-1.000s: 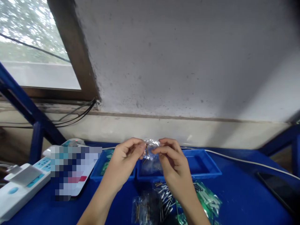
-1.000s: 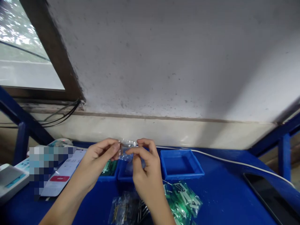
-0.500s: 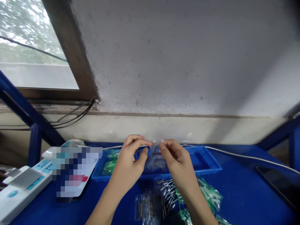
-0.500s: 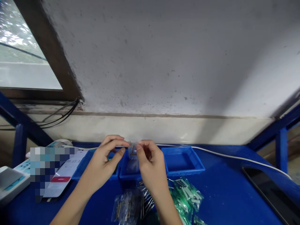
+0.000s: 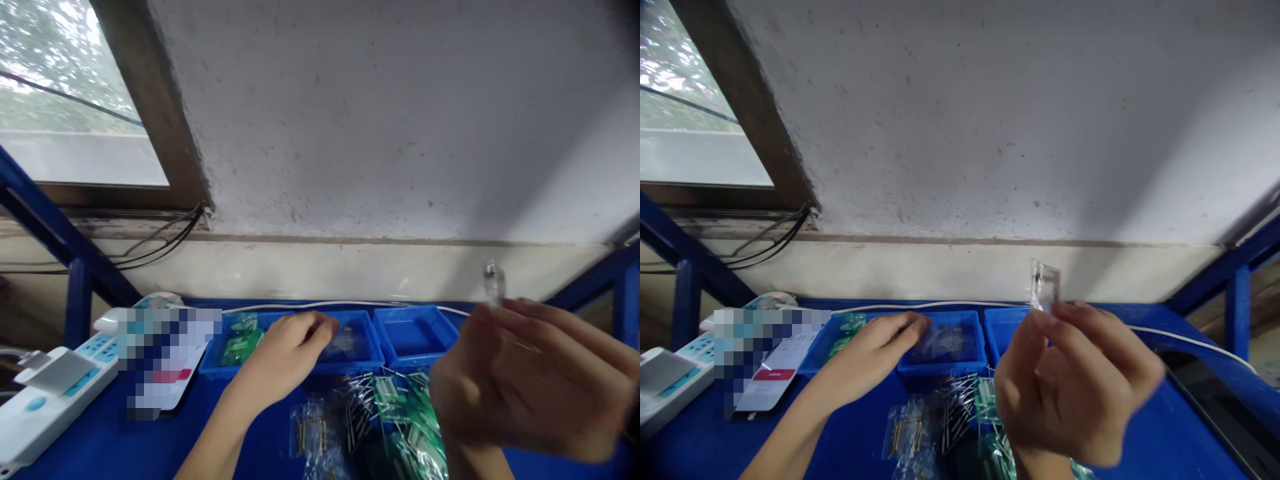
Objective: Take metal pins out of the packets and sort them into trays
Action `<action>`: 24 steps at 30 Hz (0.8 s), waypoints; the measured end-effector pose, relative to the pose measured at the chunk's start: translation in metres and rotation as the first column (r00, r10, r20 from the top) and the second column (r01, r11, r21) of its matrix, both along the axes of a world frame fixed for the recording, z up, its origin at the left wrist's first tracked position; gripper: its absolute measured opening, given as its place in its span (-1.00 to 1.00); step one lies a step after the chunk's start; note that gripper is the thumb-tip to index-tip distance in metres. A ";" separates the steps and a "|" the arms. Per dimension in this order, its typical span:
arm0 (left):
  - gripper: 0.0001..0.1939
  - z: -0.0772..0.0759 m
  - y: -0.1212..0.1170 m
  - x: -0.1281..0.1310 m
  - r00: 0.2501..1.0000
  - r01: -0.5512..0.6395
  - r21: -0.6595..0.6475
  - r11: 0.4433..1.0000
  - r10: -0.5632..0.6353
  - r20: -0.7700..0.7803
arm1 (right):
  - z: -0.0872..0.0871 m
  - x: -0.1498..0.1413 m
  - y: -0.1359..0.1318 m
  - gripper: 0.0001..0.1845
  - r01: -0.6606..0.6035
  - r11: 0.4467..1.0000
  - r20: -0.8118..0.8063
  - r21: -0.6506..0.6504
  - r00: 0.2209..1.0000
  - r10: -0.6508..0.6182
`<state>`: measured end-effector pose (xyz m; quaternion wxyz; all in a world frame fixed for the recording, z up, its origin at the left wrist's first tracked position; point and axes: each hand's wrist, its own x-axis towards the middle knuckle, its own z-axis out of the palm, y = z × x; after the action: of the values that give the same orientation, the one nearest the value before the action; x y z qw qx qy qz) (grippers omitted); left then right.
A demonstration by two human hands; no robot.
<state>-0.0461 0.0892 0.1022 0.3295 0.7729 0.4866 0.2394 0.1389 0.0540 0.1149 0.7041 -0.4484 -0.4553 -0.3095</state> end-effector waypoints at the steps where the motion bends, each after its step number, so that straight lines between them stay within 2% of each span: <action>1: -0.57 0.000 -0.003 -0.001 0.995 0.060 0.013 0.998 -0.059 -0.084 | 0.001 0.000 -0.001 -0.62 0.037 0.999 0.029 0.007 0.999 -0.037; 2: -0.58 0.000 -0.006 -0.001 0.979 0.119 0.013 0.993 -0.115 -0.168 | 0.002 0.000 -0.001 -0.63 0.008 0.997 0.072 -0.075 0.997 -0.002; 3: -0.59 -0.002 -0.009 -0.001 0.954 0.171 -0.001 0.985 -0.166 -0.250 | 0.001 -0.001 0.001 -0.67 -0.065 0.970 0.123 -0.232 0.988 0.096; 4: -0.62 -0.004 -0.011 0.000 0.923 0.212 -0.023 0.977 -0.208 -0.323 | -0.001 -0.001 0.003 -0.70 -0.145 0.889 0.166 -0.434 0.957 0.237; 5: -0.65 -0.007 -0.013 0.001 0.893 0.239 -0.040 0.970 -0.236 -0.384 | -0.004 -0.001 0.006 -0.73 -0.198 0.747 0.181 -0.635 0.901 0.394; 6: -0.70 -0.009 -0.015 0.002 0.865 0.253 -0.047 0.966 -0.248 -0.435 | -0.007 0.000 0.009 -0.74 -0.208 0.568 0.164 -0.796 0.830 0.533; 7: -0.74 -0.011 -0.015 0.003 0.842 0.260 -0.049 0.964 -0.251 -0.477 | -0.010 0.001 0.011 -0.73 -0.183 0.404 0.128 -0.896 0.766 0.630; 8: -0.79 -0.013 -0.016 0.004 0.825 0.262 -0.045 0.964 -0.248 -0.507 | -0.011 0.003 0.011 -0.69 -0.145 0.285 0.094 -0.948 0.725 0.682; 9: -0.83 -0.014 -0.016 0.005 0.812 0.262 -0.041 0.964 -0.243 -0.530 | -0.011 0.006 0.010 -0.62 -0.120 0.223 0.071 -0.968 0.714 0.696; 10: -0.86 -0.014 -0.016 0.006 0.798 0.264 -0.043 0.964 -0.243 -0.551 | -0.009 0.007 0.008 -0.55 -0.116 0.209 0.061 -0.971 0.724 0.687; 14: -0.93 -0.016 -0.021 0.013 0.724 0.305 -0.081 0.949 -0.286 -0.628 | 0.011 0.006 -0.005 -0.55 -0.218 0.286 0.017 -0.933 0.769 0.639; 18: -0.92 -0.024 -0.028 0.023 0.729 0.267 -0.066 0.961 -0.246 -0.638 | 0.023 -0.003 -0.016 -0.58 -0.284 0.240 -0.032 -0.928 0.704 0.710; 21: -0.80 -0.031 -0.028 0.026 0.742 0.223 -0.067 0.972 -0.214 -0.635 | 0.023 -0.009 -0.023 -0.58 -0.304 0.251 -0.011 -0.919 0.657 0.754; 24: -0.66 -0.039 -0.028 0.014 0.777 0.216 -0.069 0.974 -0.214 -0.592 | 0.025 -0.013 -0.029 -0.57 -0.318 0.242 -0.007 -0.917 0.618 0.786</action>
<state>-0.0324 0.0613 0.0632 0.1839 0.8597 0.4735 -0.0539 0.1255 0.0249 0.1400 0.3134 -0.4447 -0.8264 0.1449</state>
